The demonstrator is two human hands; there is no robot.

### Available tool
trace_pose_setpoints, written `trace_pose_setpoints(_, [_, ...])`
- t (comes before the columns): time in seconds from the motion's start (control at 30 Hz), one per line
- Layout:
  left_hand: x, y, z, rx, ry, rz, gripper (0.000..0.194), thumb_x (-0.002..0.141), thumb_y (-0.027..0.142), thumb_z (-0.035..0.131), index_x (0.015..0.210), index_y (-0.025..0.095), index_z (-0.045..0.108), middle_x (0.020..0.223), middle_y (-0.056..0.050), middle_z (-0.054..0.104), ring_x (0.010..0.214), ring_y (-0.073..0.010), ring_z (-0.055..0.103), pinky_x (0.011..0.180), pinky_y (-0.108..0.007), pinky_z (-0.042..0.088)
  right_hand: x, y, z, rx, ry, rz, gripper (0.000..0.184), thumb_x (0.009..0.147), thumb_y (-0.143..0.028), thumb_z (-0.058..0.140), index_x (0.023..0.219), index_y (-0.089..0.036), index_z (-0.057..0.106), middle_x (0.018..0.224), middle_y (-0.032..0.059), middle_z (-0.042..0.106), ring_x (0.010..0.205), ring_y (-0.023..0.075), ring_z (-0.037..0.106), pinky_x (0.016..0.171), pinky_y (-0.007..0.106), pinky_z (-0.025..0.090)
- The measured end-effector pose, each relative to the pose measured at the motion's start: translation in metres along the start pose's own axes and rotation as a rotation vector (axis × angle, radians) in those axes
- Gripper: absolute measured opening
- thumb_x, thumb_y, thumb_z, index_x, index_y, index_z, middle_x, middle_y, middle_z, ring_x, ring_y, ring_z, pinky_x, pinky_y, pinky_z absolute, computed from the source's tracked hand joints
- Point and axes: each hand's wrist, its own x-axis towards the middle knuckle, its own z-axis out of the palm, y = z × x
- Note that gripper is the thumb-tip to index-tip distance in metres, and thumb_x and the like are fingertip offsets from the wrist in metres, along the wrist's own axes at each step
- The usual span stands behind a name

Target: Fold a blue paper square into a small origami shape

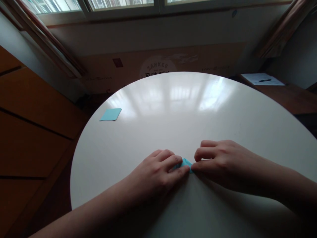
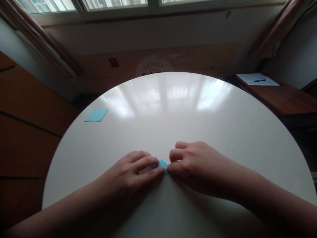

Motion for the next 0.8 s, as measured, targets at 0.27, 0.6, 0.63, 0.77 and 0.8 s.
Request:
trace_pose_setpoints(0.27, [-0.003, 0.006, 0.000, 0.008, -0.052, -0.054, 0.034, 0.101, 0.024, 0.041, 0.132, 0.020, 0.055, 0.118, -0.009, 0.066, 0.105, -0.0270, 0.056, 0.086, -0.042, 0.048, 0.003, 0.000, 0.005, 0.273, 0.021, 0.151, 0.017, 0.090, -0.014, 0.060, 0.094, -0.024, 0.073, 0.085, -0.0009, 0.068, 0.072, 0.0116, 0.059, 0.062, 0.024, 0.036])
trace_pose_setpoints(0.6, [-0.001, 0.008, -0.001, 0.081, -0.019, -0.016, 0.033, 0.102, 0.020, 0.037, 0.127, 0.015, 0.057, 0.116, -0.009, 0.069, 0.106, -0.0260, 0.058, 0.083, -0.039, 0.047, 0.013, -0.007, 0.020, 0.208, 0.137, 0.255, 0.015, 0.090, -0.016, 0.058, 0.084, -0.020, 0.070, 0.085, 0.0010, 0.065, 0.065, 0.0115, 0.058, 0.058, 0.023, 0.036])
trace_pose_setpoints(0.63, [-0.001, 0.007, 0.000, 0.082, -0.012, -0.015, 0.032, 0.102, 0.020, 0.036, 0.127, 0.015, 0.057, 0.116, -0.009, 0.069, 0.105, -0.0257, 0.059, 0.082, -0.038, 0.048, 0.014, -0.007, 0.020, 0.177, 0.151, 0.260, 0.015, 0.089, -0.015, 0.058, 0.081, -0.019, 0.070, 0.082, 0.0011, 0.064, 0.064, 0.0116, 0.057, 0.057, 0.023, 0.035])
trace_pose_setpoints(0.77, [0.000, 0.007, 0.002, 0.077, 0.008, -0.021, 0.031, 0.102, 0.021, 0.036, 0.124, 0.016, 0.058, 0.115, -0.009, 0.069, 0.104, -0.0247, 0.059, 0.080, -0.037, 0.048, 0.013, -0.006, 0.021, 0.141, 0.169, 0.278, 0.014, 0.089, -0.015, 0.059, 0.081, -0.019, 0.070, 0.080, 0.0020, 0.063, 0.064, 0.0125, 0.056, 0.058, 0.024, 0.036])
trace_pose_setpoints(0.8, [0.000, 0.007, 0.002, 0.077, 0.011, -0.023, 0.031, 0.102, 0.021, 0.036, 0.123, 0.016, 0.058, 0.116, -0.009, 0.069, 0.104, -0.0249, 0.059, 0.079, -0.038, 0.048, 0.011, -0.004, 0.019, 0.162, 0.176, 0.279, 0.014, 0.090, -0.016, 0.058, 0.084, -0.019, 0.071, 0.083, 0.0026, 0.064, 0.066, 0.0128, 0.058, 0.059, 0.024, 0.038])
